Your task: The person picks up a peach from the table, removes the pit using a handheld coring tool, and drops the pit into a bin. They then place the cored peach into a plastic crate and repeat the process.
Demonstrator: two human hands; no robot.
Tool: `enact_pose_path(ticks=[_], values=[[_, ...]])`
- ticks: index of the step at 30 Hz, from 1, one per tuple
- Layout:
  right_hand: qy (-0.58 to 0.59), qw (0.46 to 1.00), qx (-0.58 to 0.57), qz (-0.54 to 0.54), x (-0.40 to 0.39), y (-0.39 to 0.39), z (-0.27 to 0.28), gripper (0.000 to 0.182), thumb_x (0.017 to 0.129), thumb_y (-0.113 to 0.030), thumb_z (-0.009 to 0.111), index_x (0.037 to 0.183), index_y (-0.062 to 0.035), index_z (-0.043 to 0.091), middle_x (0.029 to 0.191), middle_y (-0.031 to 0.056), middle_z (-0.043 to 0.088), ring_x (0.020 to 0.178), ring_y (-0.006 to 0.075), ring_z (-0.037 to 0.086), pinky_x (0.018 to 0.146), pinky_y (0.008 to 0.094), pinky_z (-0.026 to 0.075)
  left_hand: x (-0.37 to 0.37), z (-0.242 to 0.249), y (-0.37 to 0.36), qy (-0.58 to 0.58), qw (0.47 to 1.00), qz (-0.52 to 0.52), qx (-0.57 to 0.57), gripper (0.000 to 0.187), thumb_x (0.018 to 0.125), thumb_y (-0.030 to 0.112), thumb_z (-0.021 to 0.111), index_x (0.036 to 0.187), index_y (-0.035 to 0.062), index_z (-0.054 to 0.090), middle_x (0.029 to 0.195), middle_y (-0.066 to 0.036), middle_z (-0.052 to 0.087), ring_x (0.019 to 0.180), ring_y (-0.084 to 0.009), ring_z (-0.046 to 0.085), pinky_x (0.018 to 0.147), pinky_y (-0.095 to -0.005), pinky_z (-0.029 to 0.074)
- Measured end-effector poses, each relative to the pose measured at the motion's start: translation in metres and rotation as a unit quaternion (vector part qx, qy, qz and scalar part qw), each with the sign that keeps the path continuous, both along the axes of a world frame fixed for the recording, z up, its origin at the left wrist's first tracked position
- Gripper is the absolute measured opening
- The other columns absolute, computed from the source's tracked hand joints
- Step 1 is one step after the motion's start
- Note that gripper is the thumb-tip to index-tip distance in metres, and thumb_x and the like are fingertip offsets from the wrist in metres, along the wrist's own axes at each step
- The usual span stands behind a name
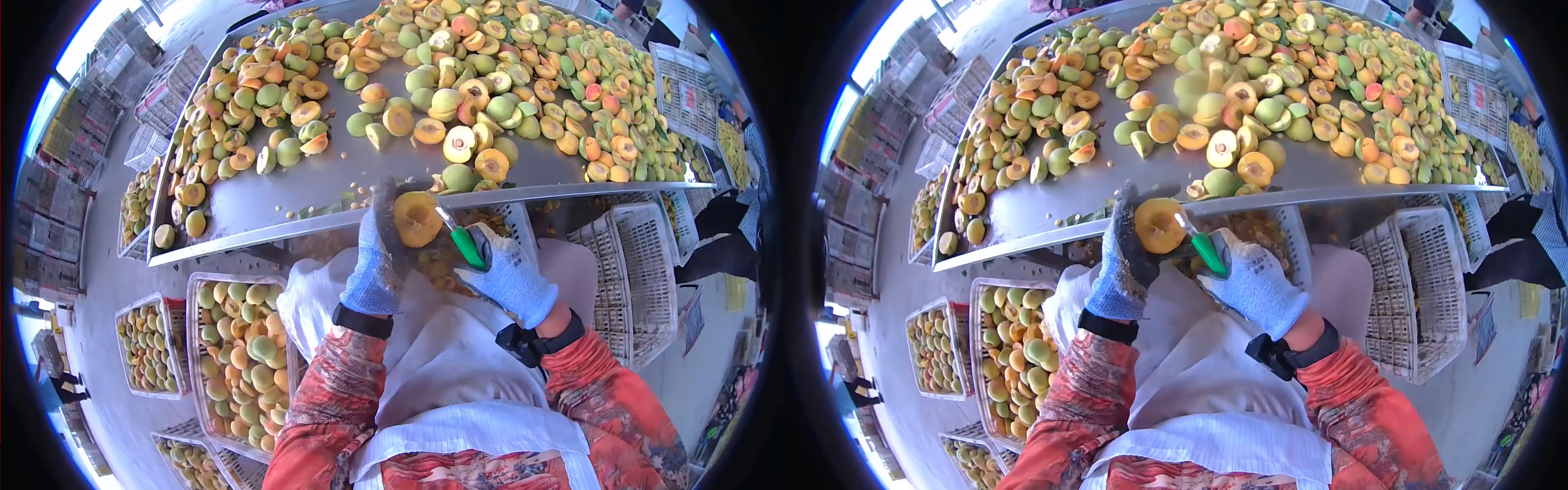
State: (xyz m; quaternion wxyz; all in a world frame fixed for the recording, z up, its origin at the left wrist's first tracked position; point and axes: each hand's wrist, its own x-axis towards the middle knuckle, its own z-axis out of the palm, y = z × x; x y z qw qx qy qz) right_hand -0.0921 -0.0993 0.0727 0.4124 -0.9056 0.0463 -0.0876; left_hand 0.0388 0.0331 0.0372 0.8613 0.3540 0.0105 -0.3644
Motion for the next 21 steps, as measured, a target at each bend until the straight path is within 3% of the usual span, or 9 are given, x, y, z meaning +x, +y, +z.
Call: enact_pose_path(ticks=[3,7,10,12,13,16,18,19,21], values=[[0.037,0.981,-0.188,-0.039,0.016,0.023,0.008,0.028,0.075,-0.022,0.062,0.095,-0.0065,0.051,0.063,0.0166,0.059,0.061,0.0348,0.06,0.061,0.0433,0.048,-0.013,0.012,-0.003,-0.231,0.953,0.127,0.147,0.034,0.09,0.027,0.046,0.103,-0.0014,0.06,0.093,-0.01,0.063,0.084,-0.0157,0.059,0.074,-0.0278,0.049],[0.034,0.995,-0.009,0.099,0.017,0.035,0.008,0.033,0.07,-0.011,0.068,0.099,-0.0017,0.053,0.084,0.0164,0.06,0.074,0.0295,0.061,0.065,0.0369,0.048,-0.024,0.03,0.007,-0.096,0.98,0.118,0.127,0.015,0.085,0.01,0.055,0.094,0.0015,0.064,0.074,0.001,0.059,0.061,-0.0037,0.049,0.047,-0.0172,0.038],[0.311,0.824,0.47,0.064,0.016,0.03,0.02,0.043,0.065,-0.008,0.071,0.104,-0.005,0.055,0.09,0.0076,0.061,0.077,0.0144,0.059,0.067,0.0243,0.048,-0.021,0.011,0.002,-0.18,0.967,0.146,0.108,0.014,0.08,0.008,0.061,0.091,-0.0004,0.064,0.073,-0.004,0.062,0.066,-0.009,0.055,0.062,-0.0248,0.046],[0.272,0.74,0.613,0.056,0.007,0.032,0.009,0.047,0.064,-0.007,0.07,0.108,-0.0059,0.054,0.09,0.0092,0.06,0.072,0.015,0.059,0.059,0.0255,0.048,-0.018,0.03,0.008,-0.207,0.964,0.117,0.117,0.015,0.081,0.012,0.06,0.09,-0.0001,0.064,0.071,-0.004,0.061,0.064,-0.0087,0.055,0.06,-0.024,0.045],[0.253,0.623,0.738,0.055,0.006,0.035,-0.003,0.048,0.065,-0.005,0.068,0.11,-0.0051,0.052,0.087,0.0085,0.061,0.058,0.0152,0.057,0.048,0.0288,0.047,-0.013,0.042,0.013,-0.193,0.972,0.071,0.111,0.018,0.082,0.013,0.058,0.093,-0.0006,0.064,0.074,-0.004,0.062,0.067,-0.0088,0.054,0.062,-0.0226,0.045],[0.187,0.568,0.801,0.011,0.004,0.045,-0.007,0.037,0.069,-0.005,0.065,0.103,-0.0045,0.051,0.055,0.0044,0.051,0.035,0.0141,0.043,0.037,0.0278,0.037,0.011,0.035,0.035,-0.218,0.967,0.096,0.094,0.023,0.085,0.017,0.055,0.096,-0.0013,0.062,0.079,-0.005,0.062,0.069,-0.0101,0.055,0.062,-0.0218,0.045],[0.164,0.621,0.757,0.118,0.014,0.039,0.003,0.032,0.071,-0.011,0.066,0.098,-0.0043,0.05,0.052,0.0028,0.047,0.034,0.0141,0.041,0.035,0.0274,0.034,0.029,0.016,0.052,-0.301,0.926,0.217,0.067,0.027,0.087,0.022,0.051,0.096,-0.0018,0.06,0.082,-0.008,0.062,0.065,-0.0125,0.056,0.06,-0.0229,0.047],[0.127,0.667,0.701,0.219,0.018,0.035,0.005,0.029,0.073,-0.017,0.066,0.093,-0.0041,0.049,0.049,0.0013,0.043,0.033,0.0141,0.039,0.033,0.027,0.031,0.039,0.014,0.082,-0.17,0.965,0.198,0.038,0.03,0.087,0.024,0.049,0.098,-0.0021,0.059,0.086,-0.009,0.061,0.073,-0.0136,0.057,0.067,-0.0257,0.048],[0.153,0.728,0.657,0.123,0.015,0.03,0.004,0.029,0.074,-0.017,0.066,0.093,-0.0039,0.049,0.049,0.001,0.041,0.033,0.0132,0.038,0.033,0.0269,0.032,0.059,0.002,0.16,-0.224,0.919,0.28,0.165,0.031,0.086,0.026,0.05,0.095,-0.0018,0.062,0.087,-0.008,0.062,0.078,-0.0156,0.058,0.072,-0.0272,0.049]])
